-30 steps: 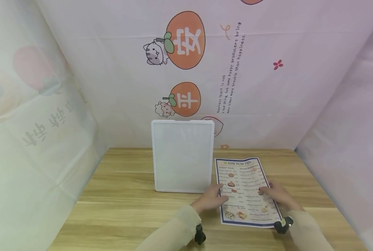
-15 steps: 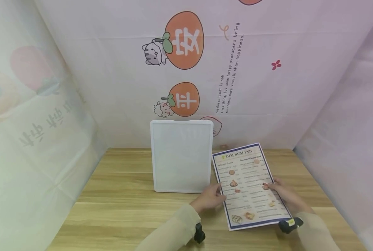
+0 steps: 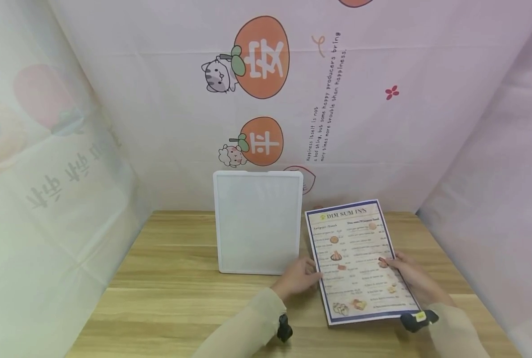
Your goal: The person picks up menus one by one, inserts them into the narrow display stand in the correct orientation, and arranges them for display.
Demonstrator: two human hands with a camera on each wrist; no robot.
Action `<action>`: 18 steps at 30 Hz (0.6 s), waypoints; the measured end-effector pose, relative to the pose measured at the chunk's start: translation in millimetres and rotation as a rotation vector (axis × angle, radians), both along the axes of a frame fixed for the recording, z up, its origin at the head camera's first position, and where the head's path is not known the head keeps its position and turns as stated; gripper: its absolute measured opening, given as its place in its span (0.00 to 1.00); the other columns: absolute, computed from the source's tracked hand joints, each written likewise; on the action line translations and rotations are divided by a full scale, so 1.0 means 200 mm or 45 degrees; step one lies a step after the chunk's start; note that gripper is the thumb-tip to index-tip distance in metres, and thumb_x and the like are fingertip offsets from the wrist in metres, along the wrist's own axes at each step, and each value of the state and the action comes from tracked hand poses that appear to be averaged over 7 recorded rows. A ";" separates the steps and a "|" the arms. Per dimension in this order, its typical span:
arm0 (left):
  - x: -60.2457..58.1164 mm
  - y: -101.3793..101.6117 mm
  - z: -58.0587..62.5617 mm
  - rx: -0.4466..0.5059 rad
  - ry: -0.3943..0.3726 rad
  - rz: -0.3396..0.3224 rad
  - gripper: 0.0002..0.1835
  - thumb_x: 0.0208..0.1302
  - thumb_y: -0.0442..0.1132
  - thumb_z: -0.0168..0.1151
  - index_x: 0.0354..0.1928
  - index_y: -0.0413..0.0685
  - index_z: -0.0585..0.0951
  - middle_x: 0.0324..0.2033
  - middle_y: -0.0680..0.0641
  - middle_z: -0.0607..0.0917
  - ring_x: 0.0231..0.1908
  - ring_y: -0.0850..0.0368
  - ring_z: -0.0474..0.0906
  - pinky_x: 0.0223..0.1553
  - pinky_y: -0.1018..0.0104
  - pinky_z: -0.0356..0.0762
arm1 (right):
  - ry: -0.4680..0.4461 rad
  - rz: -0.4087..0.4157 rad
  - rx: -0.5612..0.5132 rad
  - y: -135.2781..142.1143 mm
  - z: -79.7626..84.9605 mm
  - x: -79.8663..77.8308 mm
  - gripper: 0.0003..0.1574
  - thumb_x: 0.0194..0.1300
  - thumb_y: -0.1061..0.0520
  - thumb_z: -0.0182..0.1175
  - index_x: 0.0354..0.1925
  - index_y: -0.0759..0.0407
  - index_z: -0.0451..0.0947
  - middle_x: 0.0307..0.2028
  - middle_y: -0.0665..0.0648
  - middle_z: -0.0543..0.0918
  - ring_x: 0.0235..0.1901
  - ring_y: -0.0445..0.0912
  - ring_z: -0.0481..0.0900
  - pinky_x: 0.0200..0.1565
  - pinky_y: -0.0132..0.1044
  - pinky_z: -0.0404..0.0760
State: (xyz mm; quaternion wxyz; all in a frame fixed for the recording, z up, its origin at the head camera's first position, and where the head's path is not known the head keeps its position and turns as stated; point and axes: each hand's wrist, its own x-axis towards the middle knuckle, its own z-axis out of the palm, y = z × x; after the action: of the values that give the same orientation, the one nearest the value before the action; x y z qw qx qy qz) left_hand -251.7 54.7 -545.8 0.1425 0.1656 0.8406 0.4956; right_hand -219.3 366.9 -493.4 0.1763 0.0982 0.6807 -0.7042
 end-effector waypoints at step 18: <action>-0.09 0.01 0.27 0.153 0.177 0.169 0.10 0.62 0.50 0.57 0.41 0.55 0.78 0.30 0.60 0.80 0.28 0.65 0.76 0.29 0.69 0.75 | 0.234 0.111 0.098 0.01 0.09 -0.02 0.32 0.69 0.48 0.47 0.66 0.55 0.52 0.44 0.57 0.80 0.42 0.54 0.79 0.43 0.49 0.77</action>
State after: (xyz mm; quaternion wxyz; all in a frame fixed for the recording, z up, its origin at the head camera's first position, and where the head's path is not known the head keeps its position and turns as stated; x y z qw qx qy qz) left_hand -270.0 55.8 -492.5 0.0405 0.1520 0.8263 0.5409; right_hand -222.4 368.7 -474.8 0.1397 0.0104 0.7243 -0.6751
